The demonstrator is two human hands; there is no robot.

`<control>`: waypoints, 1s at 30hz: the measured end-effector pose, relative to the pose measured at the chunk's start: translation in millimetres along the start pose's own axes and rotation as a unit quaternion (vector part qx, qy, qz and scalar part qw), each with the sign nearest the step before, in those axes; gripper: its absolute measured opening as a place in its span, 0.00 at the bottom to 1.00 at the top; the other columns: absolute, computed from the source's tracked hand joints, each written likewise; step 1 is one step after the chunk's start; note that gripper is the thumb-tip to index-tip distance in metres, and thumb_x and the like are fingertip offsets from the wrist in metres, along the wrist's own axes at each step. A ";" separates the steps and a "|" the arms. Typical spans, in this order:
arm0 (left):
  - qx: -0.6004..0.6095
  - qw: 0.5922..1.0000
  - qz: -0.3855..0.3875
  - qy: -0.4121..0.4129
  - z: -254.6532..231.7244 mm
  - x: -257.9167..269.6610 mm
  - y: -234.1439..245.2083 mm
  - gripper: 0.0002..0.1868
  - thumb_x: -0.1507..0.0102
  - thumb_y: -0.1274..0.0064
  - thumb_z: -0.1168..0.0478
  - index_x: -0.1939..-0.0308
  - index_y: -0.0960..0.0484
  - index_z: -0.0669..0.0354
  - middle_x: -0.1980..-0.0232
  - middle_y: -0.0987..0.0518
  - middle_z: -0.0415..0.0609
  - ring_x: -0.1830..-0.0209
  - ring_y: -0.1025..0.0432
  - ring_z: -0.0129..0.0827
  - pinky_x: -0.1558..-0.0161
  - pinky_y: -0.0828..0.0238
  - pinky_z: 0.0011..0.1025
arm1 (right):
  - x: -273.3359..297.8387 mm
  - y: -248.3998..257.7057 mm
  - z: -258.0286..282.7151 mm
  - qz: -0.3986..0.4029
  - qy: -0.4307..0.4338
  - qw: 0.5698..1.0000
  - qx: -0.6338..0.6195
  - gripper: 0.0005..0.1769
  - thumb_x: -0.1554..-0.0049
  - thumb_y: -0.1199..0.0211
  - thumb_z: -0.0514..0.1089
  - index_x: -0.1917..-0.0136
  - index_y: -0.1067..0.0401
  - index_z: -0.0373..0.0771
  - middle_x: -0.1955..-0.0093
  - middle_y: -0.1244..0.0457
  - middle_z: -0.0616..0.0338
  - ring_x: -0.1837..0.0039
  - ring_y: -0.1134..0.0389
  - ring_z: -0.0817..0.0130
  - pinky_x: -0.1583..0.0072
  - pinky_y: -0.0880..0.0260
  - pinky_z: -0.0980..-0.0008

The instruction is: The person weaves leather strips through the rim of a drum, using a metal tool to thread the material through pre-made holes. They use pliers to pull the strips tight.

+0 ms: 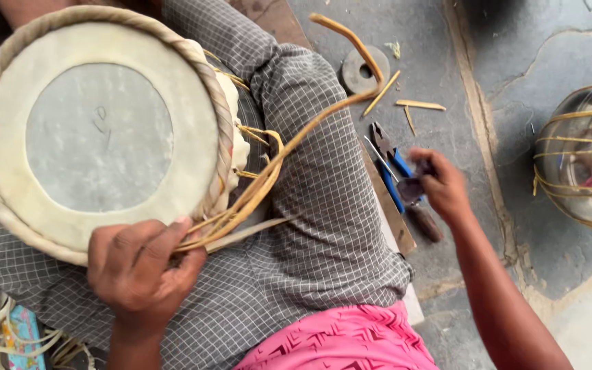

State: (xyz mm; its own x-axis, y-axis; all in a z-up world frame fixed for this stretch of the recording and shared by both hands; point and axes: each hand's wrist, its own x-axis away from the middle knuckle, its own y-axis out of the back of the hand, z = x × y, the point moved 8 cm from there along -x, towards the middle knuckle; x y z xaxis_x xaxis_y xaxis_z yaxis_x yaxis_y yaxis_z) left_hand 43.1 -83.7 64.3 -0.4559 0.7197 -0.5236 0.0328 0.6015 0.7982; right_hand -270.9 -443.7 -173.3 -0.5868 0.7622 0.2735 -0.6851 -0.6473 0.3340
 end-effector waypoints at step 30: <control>0.133 0.985 -0.009 0.107 61.4 -77.6 22.6 0.14 0.45 0.34 0.72 0.56 0.17 0.60 0.57 0.21 0.46 0.64 0.25 0.26 0.64 0.28 0.24 | 106.1 -127.2 178.2 0.230 0.189 0.954 0.037 0.34 0.42 0.37 0.44 0.24 0.38 0.37 0.42 0.29 0.56 0.43 0.27 0.69 0.41 0.30 0.71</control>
State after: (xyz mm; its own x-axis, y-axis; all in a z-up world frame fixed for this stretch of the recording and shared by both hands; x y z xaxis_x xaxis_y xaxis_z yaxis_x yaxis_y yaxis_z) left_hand 133.8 -104.7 104.6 -0.6343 0.6364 -0.4390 0.2425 0.7030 0.6686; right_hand -169.1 -279.0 -26.1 -0.9410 0.3318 0.0668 -0.2943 -0.8995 0.3229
